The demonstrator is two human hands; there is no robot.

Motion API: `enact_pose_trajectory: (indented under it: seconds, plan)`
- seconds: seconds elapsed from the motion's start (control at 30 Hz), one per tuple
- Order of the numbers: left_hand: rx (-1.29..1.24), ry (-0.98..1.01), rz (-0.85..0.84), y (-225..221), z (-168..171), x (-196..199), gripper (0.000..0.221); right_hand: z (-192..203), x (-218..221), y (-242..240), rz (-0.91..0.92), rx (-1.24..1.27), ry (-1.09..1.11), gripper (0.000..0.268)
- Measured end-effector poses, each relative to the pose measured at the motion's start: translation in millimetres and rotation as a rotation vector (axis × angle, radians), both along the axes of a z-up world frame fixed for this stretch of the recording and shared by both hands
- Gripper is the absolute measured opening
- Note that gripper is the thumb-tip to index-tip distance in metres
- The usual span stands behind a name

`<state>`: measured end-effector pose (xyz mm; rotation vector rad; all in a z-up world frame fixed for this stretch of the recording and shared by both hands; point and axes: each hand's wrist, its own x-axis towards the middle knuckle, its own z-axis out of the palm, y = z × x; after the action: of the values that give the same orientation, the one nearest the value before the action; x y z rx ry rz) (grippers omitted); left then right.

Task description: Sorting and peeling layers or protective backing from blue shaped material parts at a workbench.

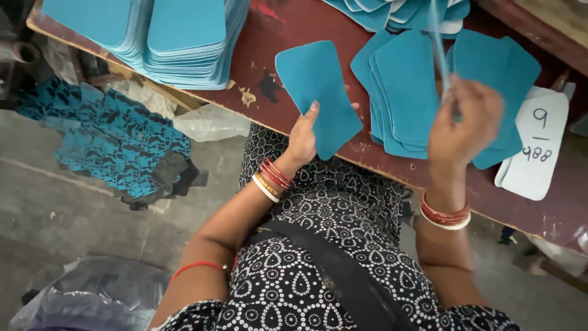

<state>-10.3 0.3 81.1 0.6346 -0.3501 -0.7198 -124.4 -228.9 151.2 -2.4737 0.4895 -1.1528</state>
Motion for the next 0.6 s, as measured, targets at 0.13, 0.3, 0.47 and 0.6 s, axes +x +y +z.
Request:
enact_pose_trajectory:
  seconds: [0.13,0.3,0.47,0.6]
  plan:
    - [0.000,0.030,-0.046,-1,-43,1,0.058,-16,9,24,0.241,-0.102,0.390,0.023]
    - [0.230,-0.033,-0.066,-6,-84,-12,0.056,-33,13,57,0.425,0.256,0.376,0.044]
    - [0.134,-0.108,0.004,-16,-47,-2,0.058,-43,0,-25,0.067,0.371,0.190,0.022]
    - [0.282,-0.174,0.032,-29,-39,-16,0.060,-29,-37,-133,-0.015,0.115,0.015,0.039]
